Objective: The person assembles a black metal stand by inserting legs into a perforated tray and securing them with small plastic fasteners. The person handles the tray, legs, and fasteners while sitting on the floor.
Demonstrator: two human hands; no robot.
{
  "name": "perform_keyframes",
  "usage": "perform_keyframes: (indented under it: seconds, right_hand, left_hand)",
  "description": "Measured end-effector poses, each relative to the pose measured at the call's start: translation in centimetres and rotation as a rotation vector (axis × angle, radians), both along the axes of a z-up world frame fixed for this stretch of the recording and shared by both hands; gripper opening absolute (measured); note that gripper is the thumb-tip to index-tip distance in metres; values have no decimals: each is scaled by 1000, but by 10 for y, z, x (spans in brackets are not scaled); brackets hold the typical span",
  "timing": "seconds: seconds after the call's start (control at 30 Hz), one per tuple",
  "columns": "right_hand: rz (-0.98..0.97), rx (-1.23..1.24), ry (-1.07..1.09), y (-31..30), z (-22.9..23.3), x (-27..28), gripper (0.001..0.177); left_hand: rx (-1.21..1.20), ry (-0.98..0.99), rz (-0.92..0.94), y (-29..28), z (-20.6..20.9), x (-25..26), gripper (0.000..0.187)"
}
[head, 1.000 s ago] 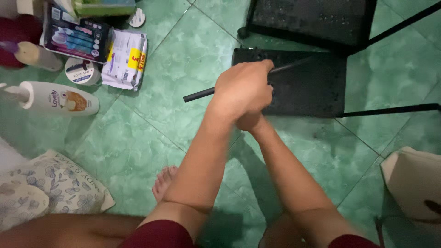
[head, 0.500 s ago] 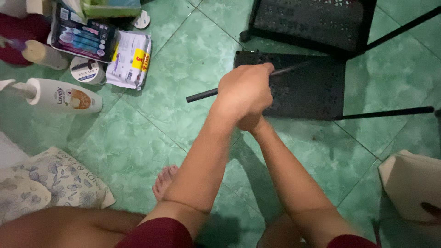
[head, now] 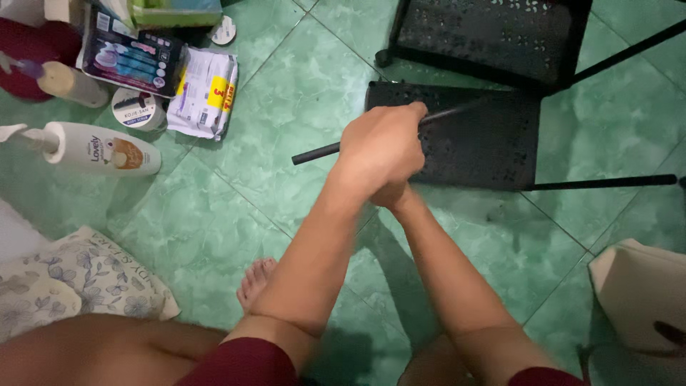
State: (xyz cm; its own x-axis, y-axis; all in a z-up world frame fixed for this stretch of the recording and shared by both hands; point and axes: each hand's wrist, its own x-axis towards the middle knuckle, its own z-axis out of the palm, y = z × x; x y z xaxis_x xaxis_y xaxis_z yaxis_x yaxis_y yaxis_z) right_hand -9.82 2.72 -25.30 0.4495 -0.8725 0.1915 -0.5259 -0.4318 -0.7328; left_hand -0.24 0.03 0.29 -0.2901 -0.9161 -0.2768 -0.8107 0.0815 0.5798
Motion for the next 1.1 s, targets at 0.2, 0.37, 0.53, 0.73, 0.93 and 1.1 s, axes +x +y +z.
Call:
perform_keyframes:
  seconds: [0.2, 0.37, 0.53, 0.73, 0.93, 1.1]
  right_hand:
    - [7, 8, -5, 2, -1, 1, 26]
    - [5, 2, -13, 2, -1, 0, 26]
    - [17, -12, -29, -1, 2, 2, 26]
    - [8, -49, -85, -8, 1, 6, 27]
    - [-87, 9, -218, -4, 16, 12, 27]
    - [-217, 325, -514, 8, 63, 27, 33]
  left_hand:
    - [-47, 9, -4, 0, 0, 0, 36]
    - [-15, 32, 20, 0, -2, -2, 39]
    - [-24, -7, 14, 4, -6, -1, 36]
    - [-134, 66, 41, 4, -9, 2, 47]
    - [-105, 196, 90, 6, -2, 9, 42]
    - [-311, 635, 203, 6, -1, 24, 45]
